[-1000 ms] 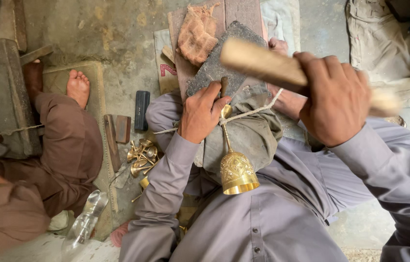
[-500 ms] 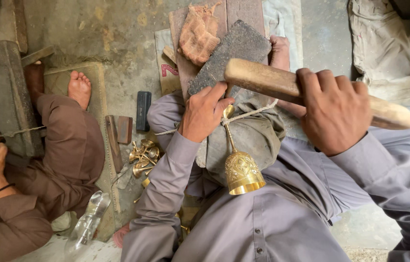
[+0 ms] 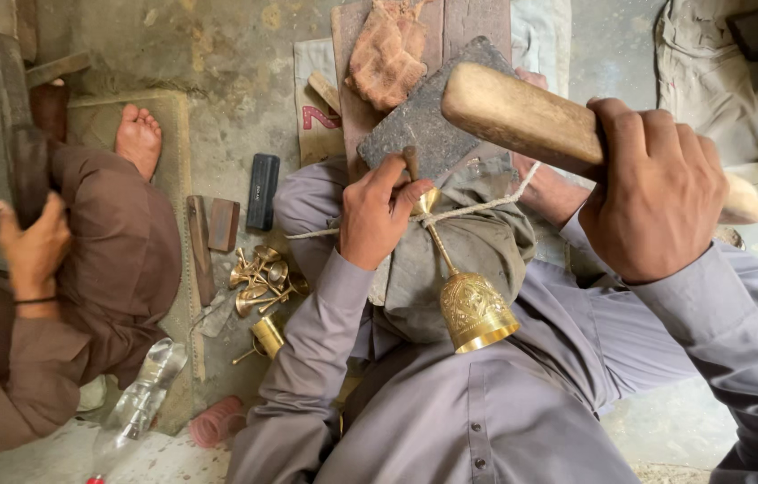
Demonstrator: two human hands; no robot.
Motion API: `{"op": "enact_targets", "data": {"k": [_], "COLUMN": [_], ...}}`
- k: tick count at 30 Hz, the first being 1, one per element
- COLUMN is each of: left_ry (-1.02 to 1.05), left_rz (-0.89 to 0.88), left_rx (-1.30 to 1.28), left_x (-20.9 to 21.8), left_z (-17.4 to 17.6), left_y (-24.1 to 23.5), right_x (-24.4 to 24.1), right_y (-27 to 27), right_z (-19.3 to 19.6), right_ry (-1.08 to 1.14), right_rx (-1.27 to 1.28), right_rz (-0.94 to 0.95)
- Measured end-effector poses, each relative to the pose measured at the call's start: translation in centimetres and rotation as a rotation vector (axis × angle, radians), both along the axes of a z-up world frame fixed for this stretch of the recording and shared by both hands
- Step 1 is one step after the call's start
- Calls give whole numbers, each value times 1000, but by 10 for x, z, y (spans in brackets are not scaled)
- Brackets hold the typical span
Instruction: The person sits on the floor and uses a hammer and chisel to emboss a decorative pattern onto a brass lamp base. They repeatedly strike the chisel against the metal surface to create raised designs.
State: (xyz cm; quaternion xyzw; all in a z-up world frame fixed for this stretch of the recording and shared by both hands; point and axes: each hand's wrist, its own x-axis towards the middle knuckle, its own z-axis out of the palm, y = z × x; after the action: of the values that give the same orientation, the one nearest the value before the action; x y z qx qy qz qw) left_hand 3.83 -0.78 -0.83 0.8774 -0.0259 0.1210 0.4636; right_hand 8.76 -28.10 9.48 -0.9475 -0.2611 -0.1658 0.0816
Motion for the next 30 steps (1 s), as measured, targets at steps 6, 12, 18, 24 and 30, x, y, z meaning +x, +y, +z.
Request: {"op": "enact_targets", "data": {"k": [6, 12, 18, 24, 30], "left_ry": [-131, -7, -228, -343, -304], "left_rz": [169, 340, 179, 111, -199], "left_rx": [57, -31, 173, 509, 721], "left_x": [-18, -22, 36, 77, 149], "left_z": [-16, -22, -50, -76, -65], "left_y": [-9, 31, 29, 21, 83], "right_x": [10, -1, -70, -133, -169], "right_y": [14, 10, -8, 22, 31], "right_z": [18, 8, -33, -59, -56], "right_ry": [35, 1094, 1402, 1004, 878], "right_rx": [64, 82, 887, 746, 743], "right_rz": [142, -120, -42, -111, -213]}}
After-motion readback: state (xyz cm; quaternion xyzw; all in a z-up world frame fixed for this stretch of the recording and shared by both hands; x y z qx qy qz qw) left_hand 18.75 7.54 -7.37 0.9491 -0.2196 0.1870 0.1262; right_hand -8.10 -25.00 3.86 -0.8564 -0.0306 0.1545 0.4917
